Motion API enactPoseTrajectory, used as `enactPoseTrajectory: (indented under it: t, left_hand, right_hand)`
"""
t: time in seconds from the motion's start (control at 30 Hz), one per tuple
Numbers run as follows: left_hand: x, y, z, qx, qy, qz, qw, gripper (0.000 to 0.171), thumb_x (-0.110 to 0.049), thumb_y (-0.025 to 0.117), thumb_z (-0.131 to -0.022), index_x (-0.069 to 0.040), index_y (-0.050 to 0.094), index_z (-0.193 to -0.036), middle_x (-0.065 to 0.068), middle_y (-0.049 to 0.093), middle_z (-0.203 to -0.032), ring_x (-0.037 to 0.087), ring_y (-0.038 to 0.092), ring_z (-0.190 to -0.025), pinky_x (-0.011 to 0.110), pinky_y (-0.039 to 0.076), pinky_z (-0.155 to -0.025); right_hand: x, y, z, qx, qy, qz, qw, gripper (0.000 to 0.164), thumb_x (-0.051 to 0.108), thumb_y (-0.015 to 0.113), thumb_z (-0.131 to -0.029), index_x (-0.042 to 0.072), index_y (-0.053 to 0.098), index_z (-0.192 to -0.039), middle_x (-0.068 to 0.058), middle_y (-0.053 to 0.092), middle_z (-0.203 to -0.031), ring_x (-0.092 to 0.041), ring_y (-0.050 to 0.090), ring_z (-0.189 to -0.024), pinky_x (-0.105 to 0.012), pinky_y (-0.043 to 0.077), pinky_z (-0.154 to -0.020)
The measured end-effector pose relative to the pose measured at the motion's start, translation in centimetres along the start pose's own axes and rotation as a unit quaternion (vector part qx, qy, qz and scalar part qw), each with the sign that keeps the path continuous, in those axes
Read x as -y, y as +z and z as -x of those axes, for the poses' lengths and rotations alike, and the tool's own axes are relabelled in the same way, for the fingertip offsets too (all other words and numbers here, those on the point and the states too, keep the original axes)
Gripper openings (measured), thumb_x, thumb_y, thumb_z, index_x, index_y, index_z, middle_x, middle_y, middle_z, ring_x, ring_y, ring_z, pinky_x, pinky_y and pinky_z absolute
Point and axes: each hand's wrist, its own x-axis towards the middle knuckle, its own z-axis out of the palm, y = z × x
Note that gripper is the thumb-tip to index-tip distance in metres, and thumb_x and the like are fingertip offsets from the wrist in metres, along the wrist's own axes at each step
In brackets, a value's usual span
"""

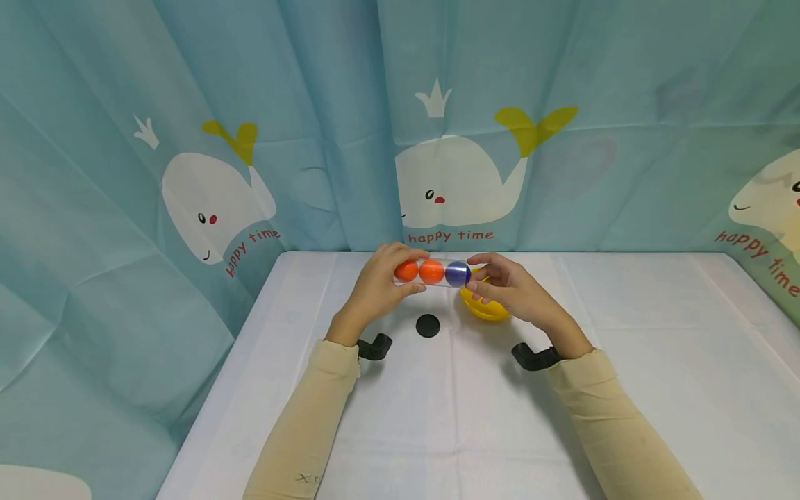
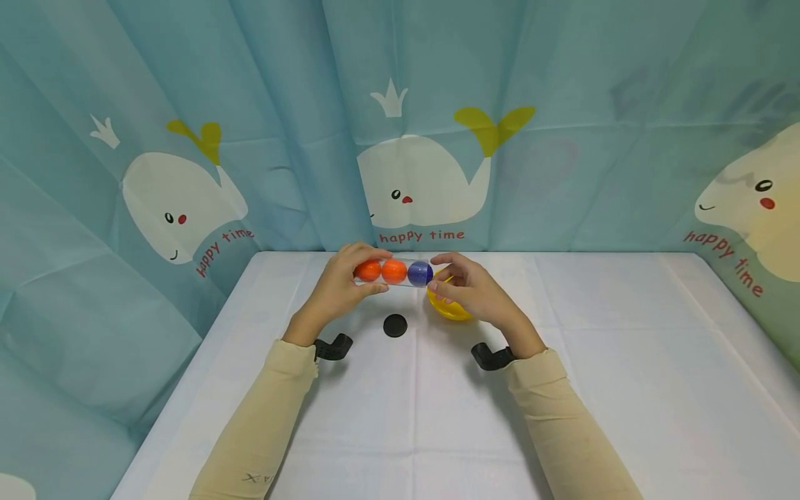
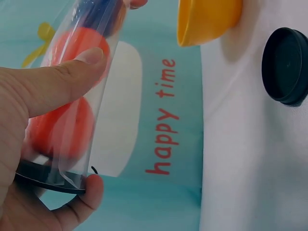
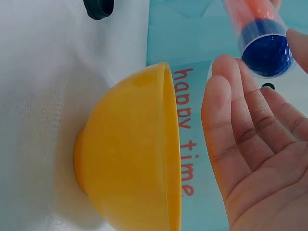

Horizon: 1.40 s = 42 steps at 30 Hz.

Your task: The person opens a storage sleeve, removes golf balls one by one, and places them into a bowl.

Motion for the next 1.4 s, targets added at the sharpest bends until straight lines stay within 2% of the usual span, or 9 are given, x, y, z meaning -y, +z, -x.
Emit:
enactPoseTrajectory:
  t: [0.2,0.4,0.57,0.7,0.87,0.97,1.07,1.27,1.4]
  left_hand:
    - [0.2,0.1,0.1,-0.004,-0.002,0.001,1.0,0.052,-0.016,0.089,-0.079,-0.02,0.07,-0.128,0.001,0.067,-0.123,0.023,0.054,-0.109,0.041,0.051,-0.092]
    - [0.3,0.0,0.1,-0.009,-0.003,0.009,0.9999,0.052,-0.018,0.089,-0.08,-0.02,0.07,-0.128,0.0,0.067,-0.122,0.025,0.055,-0.109,0.04,0.05,-0.09]
    - [0.5,0.1,0.0,-0.007,-0.002,0.009,0.9999,0.053,-0.019,0.089,-0.08,-0.02,0.069,-0.128,0.0,0.067,-0.121,0.024,0.054,-0.108,0.037,0.048,-0.085]
    - [0.7,0.1,0.0,-0.01,-0.001,0.017,0.9998,0.052,-0.019,0.089,-0.079,-0.019,0.07,-0.128,0.0,0.067,-0.121,0.028,0.055,-0.107,0.035,0.045,-0.08]
    - [1.0,0.2,0.0,-0.016,0.001,0.031,0.9994,0.053,-0.017,0.09,-0.079,-0.019,0.07,-0.128,0.001,0.067,-0.12,0.03,0.055,-0.104,0.034,0.043,-0.076]
    - [1.1,0.1,0.0,-0.018,0.003,0.033,0.9993,0.053,-0.016,0.09,-0.079,-0.018,0.07,-0.128,0.001,0.067,-0.121,0.027,0.054,-0.104,0.034,0.043,-0.078]
    - [1.2,0.1,0.0,-0.015,0.0,0.031,0.9994,0.053,-0.018,0.089,-0.079,-0.02,0.07,-0.128,0.0,0.067,-0.121,0.023,0.054,-0.107,0.036,0.046,-0.084]
    - [1.1,0.0,0.0,-0.014,-0.008,0.035,0.9993,0.052,-0.018,0.089,-0.08,-0.021,0.07,-0.127,0.0,0.067,-0.12,0.022,0.055,-0.113,0.043,0.049,-0.098]
    - [1.2,-0.1,0.0,-0.015,-0.01,0.036,0.9992,0.052,-0.019,0.089,-0.08,-0.021,0.07,-0.128,0.0,0.067,-0.121,0.022,0.055,-0.114,0.043,0.05,-0.098]
  right_hand:
    - [0.0,0.1,-0.1,-0.004,0.014,0.016,1.0,0.046,0.018,0.068,-0.1,0.003,0.051,-0.14,-0.027,0.066,-0.109,-0.03,0.068,-0.091,-0.028,0.058,-0.085]
    - [-0.4,0.0,-0.1,-0.009,0.024,0.022,0.999,0.044,0.022,0.068,-0.1,0.005,0.053,-0.138,-0.021,0.069,-0.116,-0.023,0.069,-0.098,-0.021,0.057,-0.087]
    - [-0.6,0.0,0.0,-0.014,0.028,0.022,0.999,0.046,0.025,0.069,-0.099,0.007,0.053,-0.138,-0.022,0.07,-0.118,-0.025,0.07,-0.097,-0.022,0.058,-0.087]
    - [-0.7,0.0,0.0,-0.018,0.029,0.027,0.999,0.048,0.025,0.07,-0.099,0.007,0.052,-0.139,-0.022,0.07,-0.117,-0.025,0.07,-0.096,-0.022,0.058,-0.087]
    - [-0.7,0.0,0.0,-0.02,0.017,0.025,0.999,0.046,0.021,0.069,-0.099,0.003,0.052,-0.138,-0.022,0.07,-0.114,-0.021,0.07,-0.093,-0.02,0.058,-0.085]
    - [-0.7,-0.1,0.0,-0.021,0.009,0.018,1.0,0.044,0.016,0.069,-0.099,0.001,0.052,-0.137,-0.024,0.069,-0.114,-0.02,0.07,-0.093,-0.02,0.058,-0.085]
    - [-0.7,-0.2,0.0,-0.025,0.015,0.021,0.999,0.044,0.017,0.071,-0.098,0.004,0.054,-0.136,-0.022,0.07,-0.117,-0.021,0.07,-0.097,-0.02,0.058,-0.085]
    - [-0.8,-0.5,0.0,-0.041,0.022,0.054,0.997,0.047,0.023,0.074,-0.095,0.009,0.056,-0.136,-0.018,0.071,-0.115,-0.026,0.068,-0.099,-0.021,0.057,-0.085]
    - [-0.9,-0.7,0.1,-0.053,0.019,0.086,0.995,0.048,0.026,0.075,-0.095,0.011,0.058,-0.137,-0.016,0.07,-0.109,-0.027,0.066,-0.096,-0.023,0.056,-0.082]
